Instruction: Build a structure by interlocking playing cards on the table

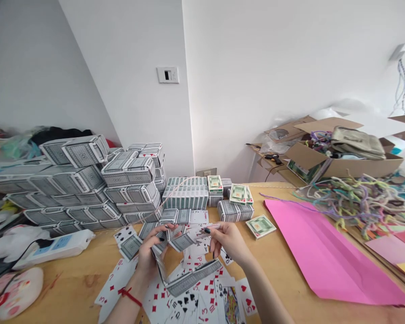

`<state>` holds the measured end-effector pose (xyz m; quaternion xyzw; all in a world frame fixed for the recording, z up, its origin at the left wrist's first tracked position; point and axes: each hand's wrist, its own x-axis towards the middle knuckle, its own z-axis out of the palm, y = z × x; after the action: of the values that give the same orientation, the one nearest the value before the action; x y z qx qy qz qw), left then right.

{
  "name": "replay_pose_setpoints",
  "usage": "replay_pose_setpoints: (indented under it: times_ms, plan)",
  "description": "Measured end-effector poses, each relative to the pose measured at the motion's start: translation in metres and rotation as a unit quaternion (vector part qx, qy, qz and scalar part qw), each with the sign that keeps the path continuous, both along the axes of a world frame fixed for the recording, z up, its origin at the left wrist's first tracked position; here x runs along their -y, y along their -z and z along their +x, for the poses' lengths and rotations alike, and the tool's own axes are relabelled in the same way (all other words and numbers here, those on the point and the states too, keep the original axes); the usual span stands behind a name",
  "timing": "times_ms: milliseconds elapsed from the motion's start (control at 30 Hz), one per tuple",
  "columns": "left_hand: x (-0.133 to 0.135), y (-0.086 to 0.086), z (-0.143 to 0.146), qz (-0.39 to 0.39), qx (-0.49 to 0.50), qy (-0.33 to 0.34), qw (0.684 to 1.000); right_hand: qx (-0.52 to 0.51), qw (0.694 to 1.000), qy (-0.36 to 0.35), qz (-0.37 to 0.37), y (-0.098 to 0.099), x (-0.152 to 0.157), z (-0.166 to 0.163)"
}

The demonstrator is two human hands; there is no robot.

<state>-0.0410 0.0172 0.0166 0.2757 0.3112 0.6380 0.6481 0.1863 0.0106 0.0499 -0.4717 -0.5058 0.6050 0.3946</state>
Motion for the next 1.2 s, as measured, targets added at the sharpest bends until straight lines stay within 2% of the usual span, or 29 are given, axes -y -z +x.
replay_pose_setpoints:
  times_ms: [267, 667, 933, 1200]
  plan:
    - [-0.001, 0.000, 0.001, -0.001, 0.000, -0.004, 1.000, 0.049, 0.999, -0.016, 0.002, 0.006, -0.002, 0.000]
    - [-0.001, -0.001, 0.003, -0.003, -0.008, -0.010, 1.000, 0.077, 0.997, 0.008, -0.006, 0.009, -0.003, -0.003]
    - [-0.001, 0.000, 0.007, -0.005, -0.073, -0.032, 0.997, 0.107, 0.994, 0.007, -0.002, 0.015, -0.004, -0.006]
    - [0.001, -0.002, 0.008, -0.013, -0.128, -0.010, 0.992, 0.123, 0.992, -0.012, 0.021, 0.016, -0.002, -0.007]
